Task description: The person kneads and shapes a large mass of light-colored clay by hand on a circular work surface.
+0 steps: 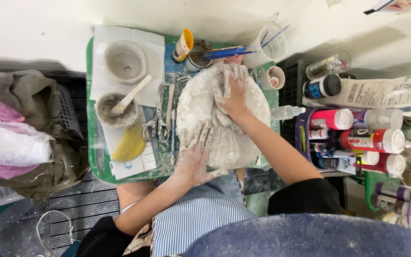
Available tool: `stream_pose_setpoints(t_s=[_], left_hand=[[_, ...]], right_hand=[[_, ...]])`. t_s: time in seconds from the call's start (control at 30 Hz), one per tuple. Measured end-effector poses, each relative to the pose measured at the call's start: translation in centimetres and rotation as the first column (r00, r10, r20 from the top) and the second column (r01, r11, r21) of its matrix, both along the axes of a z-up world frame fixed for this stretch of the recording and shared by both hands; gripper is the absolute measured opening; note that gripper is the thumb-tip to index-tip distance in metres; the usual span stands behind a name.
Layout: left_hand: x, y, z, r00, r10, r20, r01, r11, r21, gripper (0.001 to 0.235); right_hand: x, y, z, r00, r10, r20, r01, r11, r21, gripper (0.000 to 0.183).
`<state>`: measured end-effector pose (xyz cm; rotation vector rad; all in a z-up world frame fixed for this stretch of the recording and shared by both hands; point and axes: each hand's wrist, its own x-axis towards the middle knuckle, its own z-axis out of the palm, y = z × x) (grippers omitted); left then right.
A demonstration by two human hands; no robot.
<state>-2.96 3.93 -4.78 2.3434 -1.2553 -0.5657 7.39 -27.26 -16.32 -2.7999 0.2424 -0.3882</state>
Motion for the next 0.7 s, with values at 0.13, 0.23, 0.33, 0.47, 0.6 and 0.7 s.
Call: stream_pose_setpoints(t_s=[0.13, 0.23, 0.33, 0.47, 0.6, 0.7], left_hand=[[-0.4, -0.1, 0.8, 0.996, -0.015, -0.083, 0.025, 0.991, 0.129, 0.108], [-1.0, 0.0, 1.4, 0.997, 0.060, -0.055, -0.054, 0.993, 0.105, 0.101], [-2.0, -0.1, 2.2, 0.993, 0.116, 0.033, -0.117, 0.993, 0.018, 0.098], [-2.3, -1.3, 4.3, 0.967, 0.234, 0.099, -0.233, 0.972, -0.030, 0.084], [-0.4, -3.8, 3.5, 0.905, 0.323, 0.276, -0.301, 0.946, -0.120, 0.085], [0.5, -5.8, -0.5, 0.881, 0.355, 0.314, -0.338, 0.935, -0.109, 0.072]], right_hand=[[2.3, -0.1, 1.7, 0.973, 0.202, 0.110, -0.199, 0.979, -0.040, 0.091], [3.3, 1.2, 3.6, 0.949, 0.269, 0.164, -0.267, 0.963, -0.032, 0.088], [3.5, 3.8, 7.8, 0.932, 0.284, 0.225, -0.261, 0.957, -0.127, 0.083], [1.8, 5.8, 14.8, 0.962, 0.161, 0.220, -0.231, 0.910, 0.345, 0.026], [-0.1, 5.7, 18.3, 0.929, 0.255, 0.268, -0.336, 0.886, 0.321, 0.014], [-1.7, 4.6, 19.3, 0.952, 0.188, 0.242, -0.293, 0.791, 0.537, 0.016]])
